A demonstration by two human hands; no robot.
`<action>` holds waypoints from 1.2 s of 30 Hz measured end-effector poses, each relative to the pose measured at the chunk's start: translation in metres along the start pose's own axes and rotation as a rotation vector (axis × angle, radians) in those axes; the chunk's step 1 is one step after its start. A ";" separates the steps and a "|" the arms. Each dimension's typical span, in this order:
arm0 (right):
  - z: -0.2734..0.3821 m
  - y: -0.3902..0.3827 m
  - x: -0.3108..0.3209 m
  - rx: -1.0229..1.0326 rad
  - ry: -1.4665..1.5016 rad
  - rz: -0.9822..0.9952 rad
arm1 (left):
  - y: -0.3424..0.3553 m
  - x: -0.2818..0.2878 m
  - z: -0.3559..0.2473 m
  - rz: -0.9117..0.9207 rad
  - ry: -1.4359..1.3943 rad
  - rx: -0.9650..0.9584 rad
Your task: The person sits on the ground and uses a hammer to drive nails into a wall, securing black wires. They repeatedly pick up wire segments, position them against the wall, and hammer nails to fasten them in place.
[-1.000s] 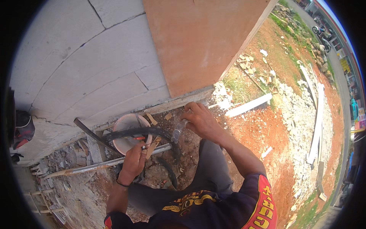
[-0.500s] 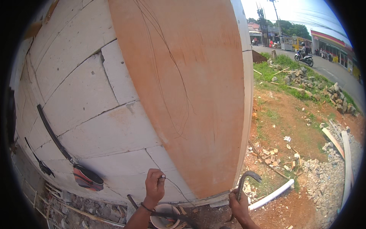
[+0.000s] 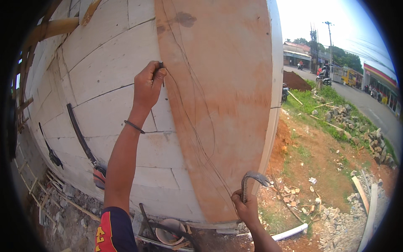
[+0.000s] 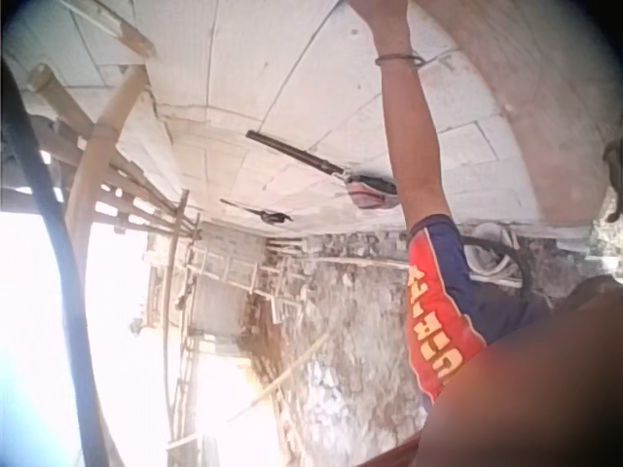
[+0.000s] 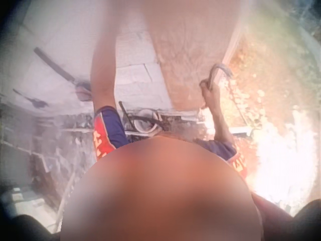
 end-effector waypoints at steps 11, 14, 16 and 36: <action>0.096 -0.028 -0.015 0.452 0.148 -0.399 | 0.070 -0.004 0.049 -0.013 -0.140 0.004; 0.138 -0.052 -0.032 0.541 0.050 -0.456 | 0.072 -0.005 0.063 0.055 -0.236 0.052; 0.161 -0.072 -0.046 0.656 0.003 -0.514 | 0.072 -0.006 0.068 0.069 -0.321 0.025; 0.225 -0.097 -0.156 0.484 0.096 -0.487 | 0.083 -0.015 0.082 0.308 -0.480 -0.224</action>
Point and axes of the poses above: each hand's wrist, its own y-axis towards the middle knuckle, its own x-axis out of the back of the hand, z = x × y, the point moved 4 cm from there along y, towards the middle knuckle, and after that the axes turned 4 degrees about -x, right-handed, at the moved point
